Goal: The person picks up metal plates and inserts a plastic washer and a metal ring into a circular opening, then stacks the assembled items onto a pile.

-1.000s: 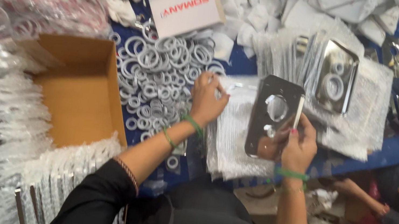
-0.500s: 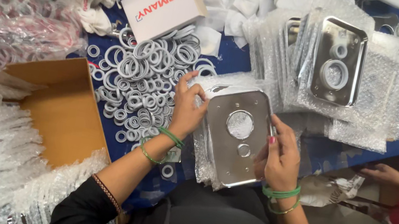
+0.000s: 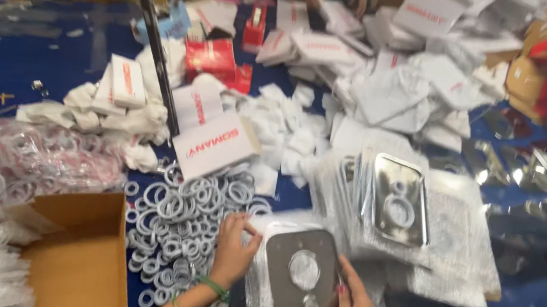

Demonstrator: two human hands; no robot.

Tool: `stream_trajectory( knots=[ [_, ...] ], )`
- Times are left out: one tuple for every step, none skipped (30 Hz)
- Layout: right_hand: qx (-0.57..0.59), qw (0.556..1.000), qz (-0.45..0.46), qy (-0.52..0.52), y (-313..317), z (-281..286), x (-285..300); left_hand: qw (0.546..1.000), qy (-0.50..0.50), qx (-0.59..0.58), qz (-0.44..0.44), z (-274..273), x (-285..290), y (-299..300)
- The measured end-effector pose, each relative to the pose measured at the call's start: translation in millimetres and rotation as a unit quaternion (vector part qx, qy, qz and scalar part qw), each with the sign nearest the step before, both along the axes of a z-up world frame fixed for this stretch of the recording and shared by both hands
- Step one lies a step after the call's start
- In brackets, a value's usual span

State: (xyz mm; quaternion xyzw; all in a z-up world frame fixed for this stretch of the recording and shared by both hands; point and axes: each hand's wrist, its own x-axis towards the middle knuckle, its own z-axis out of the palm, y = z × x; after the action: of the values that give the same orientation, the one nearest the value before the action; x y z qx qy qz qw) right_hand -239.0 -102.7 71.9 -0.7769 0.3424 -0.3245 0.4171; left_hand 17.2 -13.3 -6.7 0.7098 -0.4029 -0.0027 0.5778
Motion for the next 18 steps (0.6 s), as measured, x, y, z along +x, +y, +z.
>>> stream_trajectory(
  knots=[
    [0.023,1.000,0.007,-0.008,6.5,1.6,-3.6,1.000,0.012,0.005,-0.002,3.4,-4.1,6.9],
    [0.046,0.999,0.014,-0.015,8.1,3.5,-3.5,0.999,-0.012,0.036,0.001,8.6,-4.1,6.3],
    [0.045,0.999,0.019,-0.012,13.8,4.1,-3.1,0.997,-0.033,0.074,0.003,13.5,-6.0,10.7],
    [0.045,0.999,0.024,-0.009,17.0,4.6,-0.5,0.992,-0.054,0.112,0.005,19.4,-5.4,13.6],
    [0.046,0.999,0.026,-0.003,19.3,6.3,-0.6,0.990,-0.082,0.116,-0.007,25.5,-6.8,15.4],
    [0.036,0.999,0.027,0.005,21.0,7.5,1.6,0.987,-0.110,0.119,-0.018,31.3,-7.8,17.6],
    [0.027,0.999,0.026,0.014,22.0,9.2,1.6,0.983,-0.135,0.123,-0.031,35.8,-10.2,19.6],
    [0.018,0.999,0.025,0.024,21.8,11.2,2.1,0.981,-0.161,0.103,-0.034,39.8,-11.7,19.3],
    [0.026,0.999,0.021,0.020,25.4,13.0,0.5,0.978,-0.188,0.086,-0.038,42.7,-13.9,22.6],
    [0.034,0.999,0.017,0.016,27.7,15.7,-2.4,0.973,-0.214,0.068,-0.042,44.8,-15.1,25.9],
    [0.041,0.999,0.008,0.012,26.9,16.4,0.5,0.973,-0.210,0.078,-0.048,46.2,-9.9,26.3],
    [0.033,0.999,0.006,0.005,26.9,16.4,3.7,0.973,-0.205,0.088,-0.054,46.3,-4.3,27.9],
    [0.021,1.000,0.004,0.004,23.9,20.3,-0.2,0.974,-0.196,0.094,-0.059,45.4,-6.2,26.1],
    [0.009,1.000,0.002,0.003,21.3,23.4,-3.2,0.974,-0.192,0.099,-0.067,43.5,-6.1,25.8],
    [0.004,1.000,-0.008,0.003,16.6,25.9,-4.5,0.974,-0.188,0.102,-0.069,40.6,-4.4,25.0],
    [-0.002,1.000,-0.017,0.003,11.4,26.8,-3.8,0.975,-0.185,0.105,-0.071,36.7,-2.9,23.1],
    [-0.006,1.000,-0.024,0.003,8.9,24.9,-2.2,0.974,-0.179,0.106,-0.086,31.4,-0.8,23.5],
    [-0.006,0.999,-0.017,0.033,5.7,21.7,0.2,0.974,-0.173,0.108,-0.100,25.3,0.8,22.8]
  ],
)
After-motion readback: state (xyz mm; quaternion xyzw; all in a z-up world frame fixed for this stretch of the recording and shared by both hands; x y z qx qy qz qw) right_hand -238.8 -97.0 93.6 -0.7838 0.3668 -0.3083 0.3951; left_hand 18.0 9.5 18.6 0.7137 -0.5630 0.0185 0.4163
